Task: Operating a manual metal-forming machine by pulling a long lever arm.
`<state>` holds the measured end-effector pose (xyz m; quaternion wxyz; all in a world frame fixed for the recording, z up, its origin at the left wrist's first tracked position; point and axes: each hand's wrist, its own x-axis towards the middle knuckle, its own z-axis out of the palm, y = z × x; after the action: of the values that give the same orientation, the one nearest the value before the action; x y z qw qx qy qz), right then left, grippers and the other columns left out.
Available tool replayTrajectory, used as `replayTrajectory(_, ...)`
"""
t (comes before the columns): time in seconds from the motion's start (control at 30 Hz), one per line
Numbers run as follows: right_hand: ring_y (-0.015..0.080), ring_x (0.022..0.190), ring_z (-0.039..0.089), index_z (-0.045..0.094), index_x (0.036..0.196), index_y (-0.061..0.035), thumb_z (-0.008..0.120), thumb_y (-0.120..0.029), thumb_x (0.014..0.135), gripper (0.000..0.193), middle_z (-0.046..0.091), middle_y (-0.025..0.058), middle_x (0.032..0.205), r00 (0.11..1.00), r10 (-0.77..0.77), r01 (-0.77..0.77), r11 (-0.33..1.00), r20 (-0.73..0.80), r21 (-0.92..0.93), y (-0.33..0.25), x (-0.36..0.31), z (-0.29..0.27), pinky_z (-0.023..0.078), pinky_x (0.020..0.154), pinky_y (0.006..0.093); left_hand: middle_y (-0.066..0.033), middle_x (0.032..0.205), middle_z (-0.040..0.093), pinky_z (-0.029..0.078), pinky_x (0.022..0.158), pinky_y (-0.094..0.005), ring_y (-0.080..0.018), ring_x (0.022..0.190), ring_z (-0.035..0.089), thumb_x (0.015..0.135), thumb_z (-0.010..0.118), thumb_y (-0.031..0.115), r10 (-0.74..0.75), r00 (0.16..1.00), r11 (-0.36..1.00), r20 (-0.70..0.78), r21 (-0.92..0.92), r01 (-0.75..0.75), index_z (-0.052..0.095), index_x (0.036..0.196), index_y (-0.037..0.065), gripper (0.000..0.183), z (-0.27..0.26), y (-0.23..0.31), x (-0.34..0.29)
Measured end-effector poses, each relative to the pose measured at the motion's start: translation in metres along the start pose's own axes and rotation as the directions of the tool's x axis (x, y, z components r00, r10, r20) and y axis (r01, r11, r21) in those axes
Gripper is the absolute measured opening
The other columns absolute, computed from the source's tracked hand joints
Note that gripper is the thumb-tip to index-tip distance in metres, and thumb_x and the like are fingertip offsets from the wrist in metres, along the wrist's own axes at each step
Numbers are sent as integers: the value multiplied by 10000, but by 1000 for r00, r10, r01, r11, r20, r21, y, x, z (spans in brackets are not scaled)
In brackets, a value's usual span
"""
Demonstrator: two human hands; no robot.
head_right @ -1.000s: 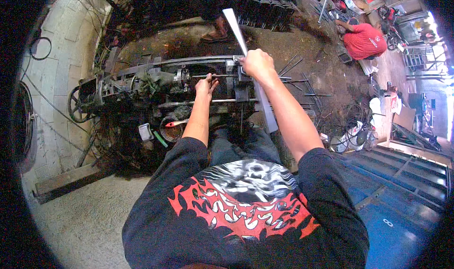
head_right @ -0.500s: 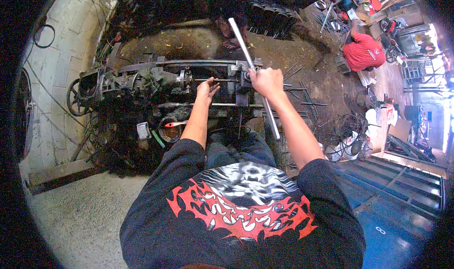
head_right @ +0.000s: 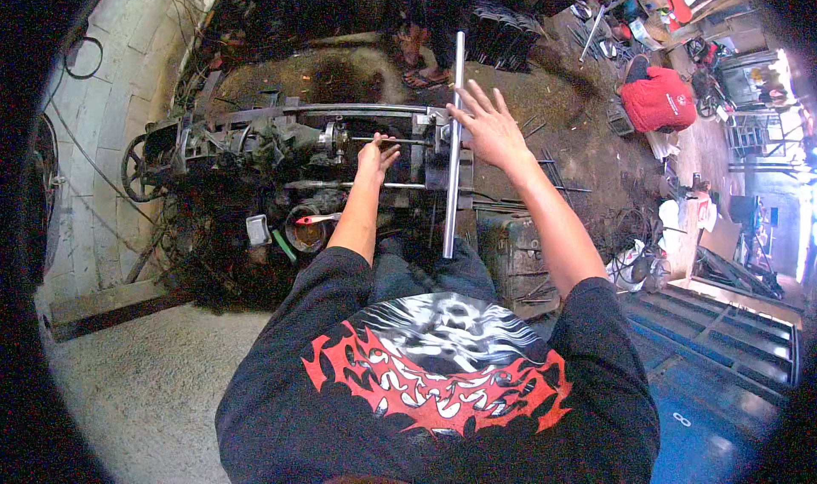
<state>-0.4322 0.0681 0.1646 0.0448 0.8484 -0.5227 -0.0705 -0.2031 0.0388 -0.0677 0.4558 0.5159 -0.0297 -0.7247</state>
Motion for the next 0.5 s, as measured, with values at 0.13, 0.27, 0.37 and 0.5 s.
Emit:
replayTrajectory(0.13,192,1480,283,502,1419,-163,732,-272,792,676,426,10,1532,959,-283,283,958,8,-38,16,11,8,193,1225,519,-147,1076,695,608,693,-374,-297,870,717,1036,513,325,-4,999,1000,-33,-7,4,586,1092,32,307,4,-1,-3)
replayTrajectory(0.27,242,1357,477,611,1260,-116,664,-242,848,435,608,44,1332,931,-364,362,930,-24,-64,28,20,20,199,1212,569,-152,1084,692,609,695,-379,-303,874,716,1037,507,334,21,1000,1000,-17,13,-21,580,1090,26,321,2,-1,-1)
replayTrajectory(0.37,276,1253,565,631,1184,-77,626,-256,872,360,661,98,1220,959,-283,276,948,-24,-158,21,19,28,282,1163,595,-159,1113,681,610,705,-404,-322,891,708,1043,486,347,30,999,999,31,-31,-29,578,1088,33,330,-2,-4,-2)
replayTrajectory(0.5,362,836,709,675,993,16,577,-425,949,454,705,213,848,987,121,-130,987,102,94,-7,16,26,548,815,489,-137,1253,622,562,875,-459,-332,1097,643,1060,376,458,-41,992,997,122,65,33,512,1280,41,490,-8,0,-4)
